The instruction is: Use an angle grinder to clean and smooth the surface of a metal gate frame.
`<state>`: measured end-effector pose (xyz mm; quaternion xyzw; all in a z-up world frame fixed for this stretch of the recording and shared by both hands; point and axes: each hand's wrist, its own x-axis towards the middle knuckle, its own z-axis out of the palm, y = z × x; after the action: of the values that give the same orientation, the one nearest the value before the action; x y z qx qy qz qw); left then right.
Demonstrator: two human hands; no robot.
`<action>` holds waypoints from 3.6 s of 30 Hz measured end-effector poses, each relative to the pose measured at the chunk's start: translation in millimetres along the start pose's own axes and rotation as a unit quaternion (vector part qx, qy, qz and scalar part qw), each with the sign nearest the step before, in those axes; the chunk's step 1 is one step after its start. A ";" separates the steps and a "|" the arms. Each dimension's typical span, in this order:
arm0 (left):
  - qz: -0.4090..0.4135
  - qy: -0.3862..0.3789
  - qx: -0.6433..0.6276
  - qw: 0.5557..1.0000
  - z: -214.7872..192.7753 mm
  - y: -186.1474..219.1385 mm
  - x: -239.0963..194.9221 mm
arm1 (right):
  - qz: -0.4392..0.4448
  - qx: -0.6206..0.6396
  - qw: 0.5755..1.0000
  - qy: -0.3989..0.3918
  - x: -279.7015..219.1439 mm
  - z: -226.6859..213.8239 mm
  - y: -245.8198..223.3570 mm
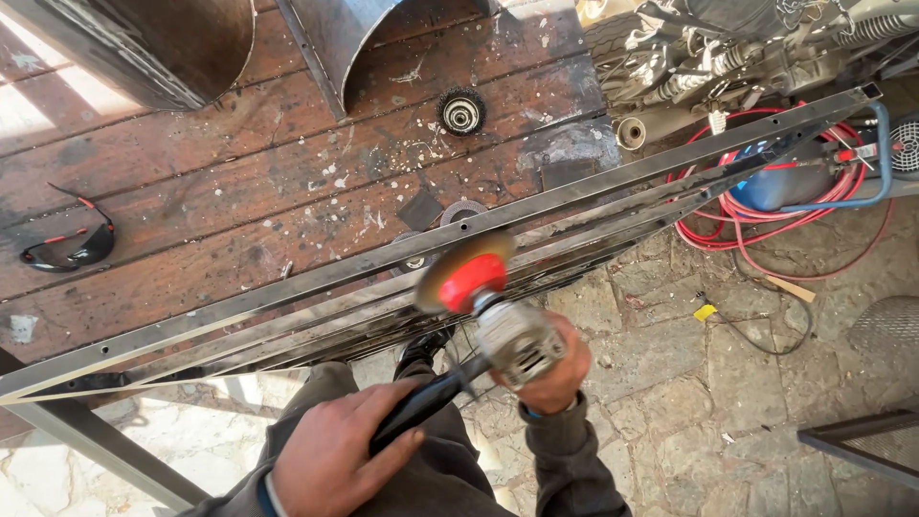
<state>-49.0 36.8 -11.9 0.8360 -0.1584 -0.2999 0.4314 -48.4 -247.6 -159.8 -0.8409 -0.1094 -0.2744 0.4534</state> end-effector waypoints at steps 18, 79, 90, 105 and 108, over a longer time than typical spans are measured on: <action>-0.035 -0.025 0.024 0.999 12.1 4.2 17.4 | 0.016 -0.115 0.993 -0.038 -9.7 -22.7 3.9; 0.043 0.086 -0.225 0.970 36.1 54.6 3.8 | 0.162 0.078 0.979 -0.101 7.7 -62.5 30.7; -0.044 0.181 -0.249 0.951 45.7 8.9 -79.4 | -0.039 0.043 0.988 -0.145 6.2 26.3 -22.1; 0.034 0.209 -0.200 0.957 38.1 -18.7 -99.9 | -0.062 0.034 0.986 -0.154 -4.6 47.5 -32.5; -0.041 0.237 -0.207 0.948 44.8 -30.0 -131.2 | -0.095 0.103 0.976 -0.166 -4.5 87.0 -50.9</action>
<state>-178.4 94.8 -8.6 0.7809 0.0484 -0.1364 0.6076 -42.6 -147.0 -164.7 -0.8092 -0.2903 -0.1598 0.4852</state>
